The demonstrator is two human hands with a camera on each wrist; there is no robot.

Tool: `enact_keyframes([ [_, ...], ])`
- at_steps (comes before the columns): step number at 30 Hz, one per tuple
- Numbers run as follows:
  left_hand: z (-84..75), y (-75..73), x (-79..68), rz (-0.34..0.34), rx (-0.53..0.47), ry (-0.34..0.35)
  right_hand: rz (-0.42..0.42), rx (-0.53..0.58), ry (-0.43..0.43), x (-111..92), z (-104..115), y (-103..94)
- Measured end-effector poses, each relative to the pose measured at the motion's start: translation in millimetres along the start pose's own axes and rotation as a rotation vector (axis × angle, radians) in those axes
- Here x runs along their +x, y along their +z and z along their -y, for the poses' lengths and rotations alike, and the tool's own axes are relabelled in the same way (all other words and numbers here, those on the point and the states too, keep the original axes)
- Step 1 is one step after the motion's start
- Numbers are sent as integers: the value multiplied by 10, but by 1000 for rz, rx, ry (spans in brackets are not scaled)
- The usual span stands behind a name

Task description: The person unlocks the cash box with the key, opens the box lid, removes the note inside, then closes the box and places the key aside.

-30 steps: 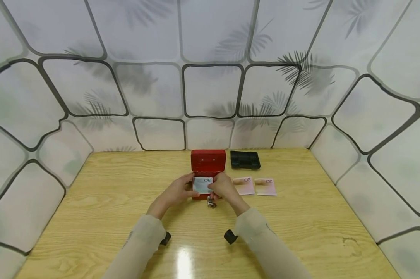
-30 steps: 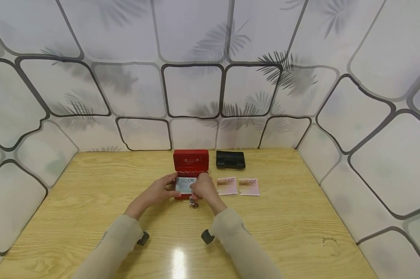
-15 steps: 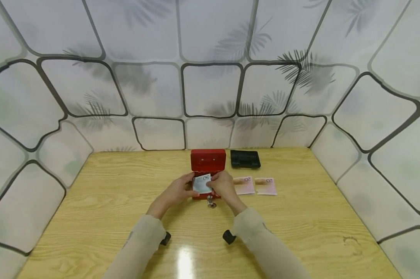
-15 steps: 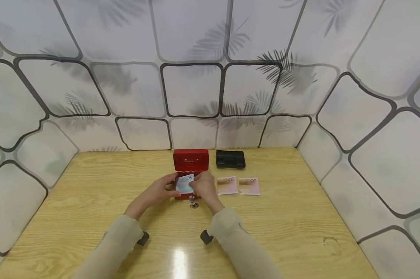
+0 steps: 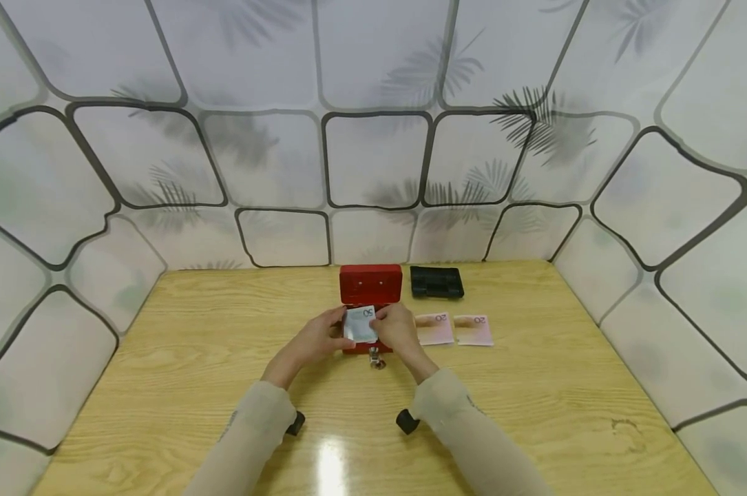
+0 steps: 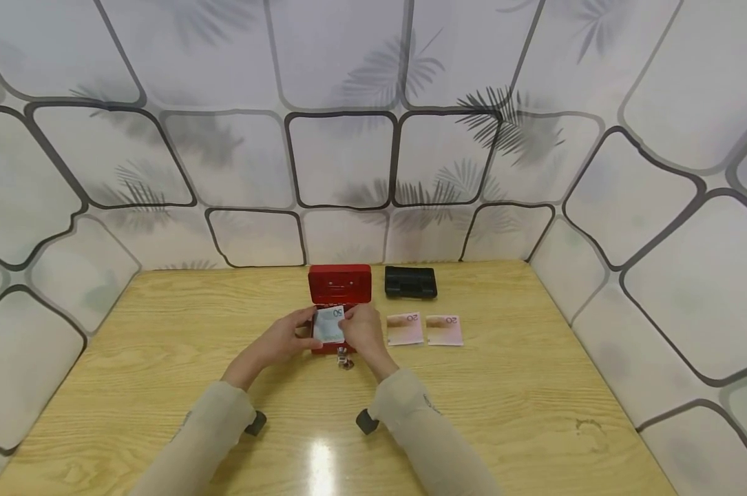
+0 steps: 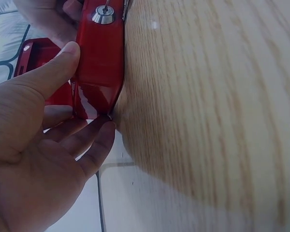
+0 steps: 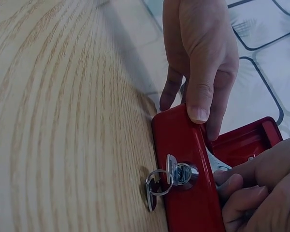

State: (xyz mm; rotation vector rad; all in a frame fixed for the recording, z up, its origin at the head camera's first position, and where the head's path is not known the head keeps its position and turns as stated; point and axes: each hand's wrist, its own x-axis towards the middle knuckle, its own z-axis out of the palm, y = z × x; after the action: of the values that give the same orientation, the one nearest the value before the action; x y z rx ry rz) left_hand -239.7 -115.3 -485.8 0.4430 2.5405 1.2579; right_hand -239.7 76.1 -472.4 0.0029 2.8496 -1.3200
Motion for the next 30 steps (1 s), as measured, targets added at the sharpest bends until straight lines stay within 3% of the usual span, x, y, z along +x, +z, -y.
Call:
enact_keyframes([
  [10,-4,-17,-16,-3,44,12,-22,170,50,-28,-51,-13],
  [17,-21,-19,-17,-2,18,9,-72,168,-6,-8,-122,-38],
  [23,-19,-10,-13,0,-1,-3,-41,260,81,9,-122,-107],
  [30,-25,-14,-10,3,1,-8,-33,295,136,3,-96,-273],
])
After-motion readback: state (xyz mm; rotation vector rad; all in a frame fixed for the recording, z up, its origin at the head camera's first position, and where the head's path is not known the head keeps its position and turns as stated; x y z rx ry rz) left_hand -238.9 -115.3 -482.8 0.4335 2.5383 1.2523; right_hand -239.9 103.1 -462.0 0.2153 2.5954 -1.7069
